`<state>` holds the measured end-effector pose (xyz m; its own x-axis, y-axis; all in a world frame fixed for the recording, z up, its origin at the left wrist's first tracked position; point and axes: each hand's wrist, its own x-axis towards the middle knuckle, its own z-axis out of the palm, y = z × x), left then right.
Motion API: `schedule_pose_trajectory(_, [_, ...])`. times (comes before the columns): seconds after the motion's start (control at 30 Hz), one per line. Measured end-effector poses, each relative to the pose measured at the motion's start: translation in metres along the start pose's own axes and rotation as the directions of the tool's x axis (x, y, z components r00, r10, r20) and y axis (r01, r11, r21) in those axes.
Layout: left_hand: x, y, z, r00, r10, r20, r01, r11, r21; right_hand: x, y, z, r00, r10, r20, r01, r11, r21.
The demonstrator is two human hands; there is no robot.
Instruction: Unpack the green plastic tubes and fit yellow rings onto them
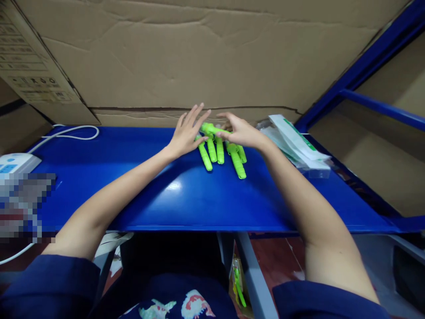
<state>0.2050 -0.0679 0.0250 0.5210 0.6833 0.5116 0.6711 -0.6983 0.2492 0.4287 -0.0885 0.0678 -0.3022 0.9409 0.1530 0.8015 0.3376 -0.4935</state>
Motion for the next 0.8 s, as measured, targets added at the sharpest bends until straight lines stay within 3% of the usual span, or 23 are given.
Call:
schedule_pose_trajectory(0.1, [-0.01,-0.02,-0.022,0.987,0.103,0.123,-0.126,0.973,0.195,0.009,-0.021,0.004,0.992,-0.107,0.072,0.104,0.994,0.046])
schedule_pose_trajectory(0.23, [-0.031,-0.04,-0.046,0.964,-0.006,0.265,-0.069,0.959,0.273,0.027,-0.042,0.008,0.953,-0.191,0.236,0.228,0.964,-0.139])
schedule_pose_trajectory(0.43, [-0.046,-0.07,-0.074,0.935,-0.047,0.35,0.016,0.996,0.088,0.039,-0.065,0.027,0.939,-0.303,0.161,0.334,0.914,-0.231])
schedule_pose_trajectory(0.53, [-0.049,-0.079,-0.081,0.884,-0.048,0.465,0.163,0.964,-0.21,0.039,-0.066,0.036,0.923,-0.361,0.133,0.383,0.891,-0.244])
schedule_pose_trajectory(0.6, [-0.052,-0.082,-0.082,0.779,-0.06,0.625,0.408,0.805,-0.431,0.039,-0.065,0.041,0.878,-0.461,0.128,0.478,0.845,-0.24])
schedule_pose_trajectory(0.7, [-0.056,-0.083,-0.081,0.601,-0.082,0.795,0.738,0.44,-0.512,0.039,-0.062,0.047,0.79,-0.612,0.042,0.597,0.752,-0.278])
schedule_pose_trajectory(0.8, [-0.056,-0.084,-0.082,0.567,-0.117,0.816,0.814,0.232,-0.532,0.039,-0.06,0.053,0.752,-0.652,-0.098,0.59,0.732,-0.342])
